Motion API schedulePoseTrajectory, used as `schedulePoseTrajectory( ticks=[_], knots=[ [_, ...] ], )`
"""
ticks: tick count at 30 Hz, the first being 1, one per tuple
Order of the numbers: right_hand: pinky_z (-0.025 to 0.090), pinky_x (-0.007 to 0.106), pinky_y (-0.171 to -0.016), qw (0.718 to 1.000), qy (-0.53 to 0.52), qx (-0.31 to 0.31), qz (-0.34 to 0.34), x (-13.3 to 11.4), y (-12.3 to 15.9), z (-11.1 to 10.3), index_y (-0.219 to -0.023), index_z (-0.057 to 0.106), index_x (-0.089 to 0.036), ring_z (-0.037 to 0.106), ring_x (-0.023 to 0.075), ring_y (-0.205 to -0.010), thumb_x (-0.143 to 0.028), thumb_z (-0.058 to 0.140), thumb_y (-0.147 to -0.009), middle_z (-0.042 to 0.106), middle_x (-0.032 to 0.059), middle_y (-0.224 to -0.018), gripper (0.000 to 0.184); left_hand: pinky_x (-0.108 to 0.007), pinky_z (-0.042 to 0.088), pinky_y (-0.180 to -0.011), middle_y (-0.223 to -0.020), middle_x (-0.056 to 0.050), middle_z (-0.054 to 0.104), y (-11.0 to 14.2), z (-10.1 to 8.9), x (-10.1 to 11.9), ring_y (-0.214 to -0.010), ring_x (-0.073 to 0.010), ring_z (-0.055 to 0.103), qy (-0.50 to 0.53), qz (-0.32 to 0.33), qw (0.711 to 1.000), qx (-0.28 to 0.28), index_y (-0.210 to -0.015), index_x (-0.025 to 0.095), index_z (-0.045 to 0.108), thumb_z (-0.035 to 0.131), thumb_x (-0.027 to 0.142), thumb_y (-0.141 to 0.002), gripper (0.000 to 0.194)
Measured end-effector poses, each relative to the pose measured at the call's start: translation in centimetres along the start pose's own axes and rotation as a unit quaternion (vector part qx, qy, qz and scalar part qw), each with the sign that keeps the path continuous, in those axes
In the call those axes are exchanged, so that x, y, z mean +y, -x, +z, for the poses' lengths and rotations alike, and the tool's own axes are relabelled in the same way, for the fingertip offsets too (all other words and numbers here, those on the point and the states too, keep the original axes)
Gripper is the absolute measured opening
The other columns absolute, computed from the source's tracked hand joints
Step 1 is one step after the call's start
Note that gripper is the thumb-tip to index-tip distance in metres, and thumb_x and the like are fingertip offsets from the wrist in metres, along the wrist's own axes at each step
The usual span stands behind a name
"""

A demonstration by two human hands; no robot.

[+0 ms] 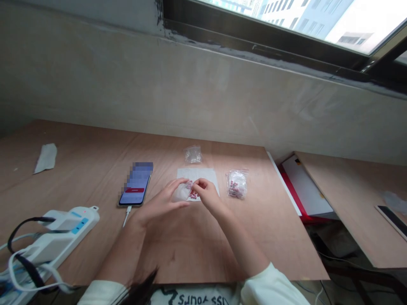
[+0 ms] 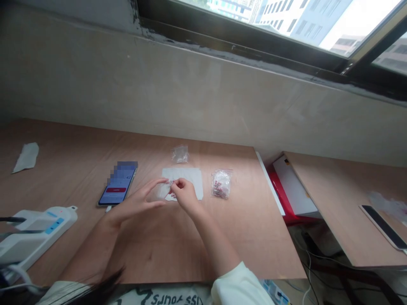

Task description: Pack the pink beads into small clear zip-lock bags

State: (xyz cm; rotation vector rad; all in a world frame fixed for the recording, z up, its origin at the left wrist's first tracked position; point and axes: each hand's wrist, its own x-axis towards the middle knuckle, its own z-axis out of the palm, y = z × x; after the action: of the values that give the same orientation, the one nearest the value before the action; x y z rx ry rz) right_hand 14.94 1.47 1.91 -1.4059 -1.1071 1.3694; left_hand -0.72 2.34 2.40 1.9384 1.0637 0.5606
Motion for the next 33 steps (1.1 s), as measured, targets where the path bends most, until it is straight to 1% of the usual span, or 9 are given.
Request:
schedulePoseTrajectory(
  ticks=[3, 5, 8, 12, 15, 18, 23, 27, 33],
  knots=[
    [0.037, 0.024, -0.053, 0.999, -0.018, -0.033, 0.007, 1.0, -1.1, -1.1, -0.063, 0.050, -0.017, 0.046, 0.0098, -0.051, -0.024, 0.046, -0.066, 0.055, -0.0007, -0.058, 0.009, -0.030, 0.028, -0.096, -0.119, -0.004, 0.045, -0.3, 0.0, -0.6, -0.113, -0.0192, 0.038, -0.030, 0.001, 0.999, 0.041, -0.114, 0.022, 0.040, 0.053, 0.036, -0.069, 0.049],
    [0.038, 0.025, -0.057, 0.998, 0.059, 0.017, -0.021, 2.2, -2.0, -1.9, -0.067, 0.052, -0.017, 0.049, 0.0113, -0.058, -0.019, 0.048, -0.065, 0.056, 0.0008, -0.066, 0.005, -0.033, 0.029, -0.094, -0.115, -0.006, 0.049, -1.0, 0.0, -1.3, -0.110, -0.0202, 0.041, -0.063, 0.006, 0.996, 0.066, -0.111, 0.020, 0.042, 0.054, 0.035, -0.070, 0.046],
    [0.038, 0.027, -0.069, 0.965, 0.238, 0.080, -0.074, 4.4, -3.2, -2.9, -0.072, 0.055, -0.017, 0.050, 0.0139, -0.071, -0.006, 0.050, -0.060, 0.055, 0.0028, -0.076, 0.017, -0.035, 0.031, -0.091, -0.110, -0.007, 0.052, -1.8, 0.1, -2.3, -0.105, -0.0221, 0.043, -0.106, 0.002, 0.991, 0.079, -0.108, 0.019, 0.046, 0.057, 0.033, -0.068, 0.044],
    [0.038, 0.028, -0.072, 0.925, 0.353, 0.075, -0.117, 6.3, -3.8, -3.3, -0.071, 0.056, -0.017, 0.049, 0.0160, -0.079, -0.004, 0.047, -0.064, 0.053, 0.0051, -0.078, 0.017, -0.035, 0.033, -0.089, -0.107, -0.007, 0.053, -1.9, 0.5, -3.3, -0.103, -0.0227, 0.045, -0.139, -0.016, 0.987, 0.079, -0.105, 0.018, 0.048, 0.058, 0.029, -0.066, 0.042],
    [0.038, 0.028, -0.069, 0.917, 0.370, 0.083, -0.119, 6.2, -3.7, -3.3, -0.067, 0.055, -0.016, 0.049, 0.0155, -0.073, -0.007, 0.048, -0.067, 0.053, 0.0050, -0.075, 0.012, -0.035, 0.030, -0.091, -0.109, -0.007, 0.053, -1.5, 1.0, -3.9, -0.105, -0.0220, 0.043, -0.148, -0.016, 0.986, 0.074, -0.106, 0.019, 0.046, 0.057, 0.029, -0.067, 0.042],
    [0.039, 0.027, -0.065, 0.935, 0.325, 0.093, -0.108, 5.1, -3.1, -2.6, -0.065, 0.056, -0.016, 0.049, 0.0141, -0.067, -0.012, 0.051, -0.067, 0.056, 0.0038, -0.071, 0.006, -0.037, 0.029, -0.091, -0.110, -0.007, 0.052, -1.3, 1.6, -4.1, -0.105, -0.0230, 0.043, -0.155, -0.029, 0.985, 0.065, -0.106, 0.018, 0.046, 0.057, 0.030, -0.067, 0.042],
    [0.040, 0.025, -0.061, 0.965, 0.227, 0.027, -0.128, 3.4, -2.3, -1.0, -0.080, 0.058, -0.017, 0.050, 0.0126, -0.064, -0.024, 0.052, -0.071, 0.060, 0.0033, -0.079, 0.013, -0.037, 0.031, -0.088, -0.110, -0.008, 0.053, -1.7, 2.1, -3.2, -0.103, -0.0237, 0.044, -0.157, -0.036, 0.985, 0.062, -0.105, 0.016, 0.047, 0.057, 0.031, -0.066, 0.042],
    [0.038, 0.031, -0.070, 0.914, 0.379, 0.110, -0.089, 4.2, -2.8, -1.1, -0.074, 0.057, -0.014, 0.049, 0.0199, -0.080, -0.020, 0.057, -0.066, 0.057, 0.0091, -0.081, 0.010, -0.037, 0.029, -0.089, -0.110, -0.009, 0.053, -2.0, 1.9, -2.8, -0.105, -0.0239, 0.044, -0.163, -0.037, 0.984, 0.063, -0.105, 0.016, 0.046, 0.058, 0.029, -0.066, 0.043],
    [0.037, 0.030, -0.067, 0.884, 0.457, 0.096, -0.032, 5.5, -3.9, -1.5, -0.068, 0.055, -0.015, 0.048, 0.0219, -0.081, -0.016, 0.055, -0.067, 0.055, 0.0105, -0.080, 0.001, -0.037, 0.029, -0.090, -0.111, -0.009, 0.053, -2.1, 1.6, -3.3, -0.106, -0.0235, 0.044, -0.183, -0.043, 0.981, 0.056, -0.105, 0.016, 0.046, 0.058, 0.028, -0.065, 0.043]
  ],
)
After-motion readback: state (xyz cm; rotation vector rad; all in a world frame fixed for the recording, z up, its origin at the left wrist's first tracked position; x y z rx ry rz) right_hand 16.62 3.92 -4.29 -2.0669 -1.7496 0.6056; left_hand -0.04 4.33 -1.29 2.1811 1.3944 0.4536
